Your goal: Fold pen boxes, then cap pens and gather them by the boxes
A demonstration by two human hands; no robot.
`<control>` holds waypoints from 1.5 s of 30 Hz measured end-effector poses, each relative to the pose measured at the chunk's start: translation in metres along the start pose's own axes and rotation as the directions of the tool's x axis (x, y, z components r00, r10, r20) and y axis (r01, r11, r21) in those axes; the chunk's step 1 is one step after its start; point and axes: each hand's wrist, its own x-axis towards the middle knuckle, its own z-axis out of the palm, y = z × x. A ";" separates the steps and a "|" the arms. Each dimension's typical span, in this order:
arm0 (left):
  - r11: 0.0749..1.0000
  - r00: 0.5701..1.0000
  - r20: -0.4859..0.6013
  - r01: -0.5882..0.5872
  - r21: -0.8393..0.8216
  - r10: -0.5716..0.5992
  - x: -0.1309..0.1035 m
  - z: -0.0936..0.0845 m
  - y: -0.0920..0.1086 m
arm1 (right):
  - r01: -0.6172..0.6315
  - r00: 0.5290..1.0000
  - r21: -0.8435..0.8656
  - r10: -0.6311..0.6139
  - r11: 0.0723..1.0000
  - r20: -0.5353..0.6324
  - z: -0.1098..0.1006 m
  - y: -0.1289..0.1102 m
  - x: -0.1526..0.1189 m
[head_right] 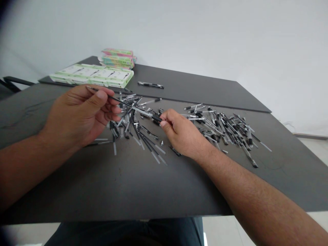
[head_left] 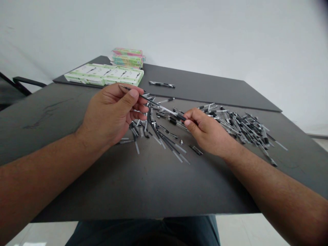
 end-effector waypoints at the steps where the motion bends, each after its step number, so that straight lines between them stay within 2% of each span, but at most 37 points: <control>1: 1.000 1.000 0.001 -0.003 0.000 0.003 0.000 0.000 0.000 | -0.001 1.000 -0.002 0.001 1.000 0.000 0.000 0.000 0.000; 7: 0.999 1.000 -0.002 -0.007 0.035 0.007 0.001 0.000 0.000 | 0.003 1.000 -0.003 -0.003 1.000 -0.002 0.000 0.000 0.000; 12: 0.996 0.999 -0.009 0.045 0.072 -0.044 -0.002 0.004 0.005 | 0.011 1.000 -0.001 -0.011 1.000 -0.003 0.000 0.000 0.000; 34: 0.993 0.999 -0.004 0.035 0.111 -0.035 -0.003 0.005 0.004 | 0.013 1.000 -0.002 -0.013 1.000 -0.010 0.002 0.002 -0.001; 40: 0.992 0.999 0.039 0.022 0.125 -0.027 -0.006 0.005 0.002 | 0.013 1.000 0.001 -0.013 1.000 -0.013 0.002 0.002 -0.002; 45: 0.973 0.989 0.112 0.069 0.221 -0.095 -0.010 0.003 -0.004 | 0.039 0.999 0.005 -0.039 0.999 -0.013 0.004 0.002 -0.002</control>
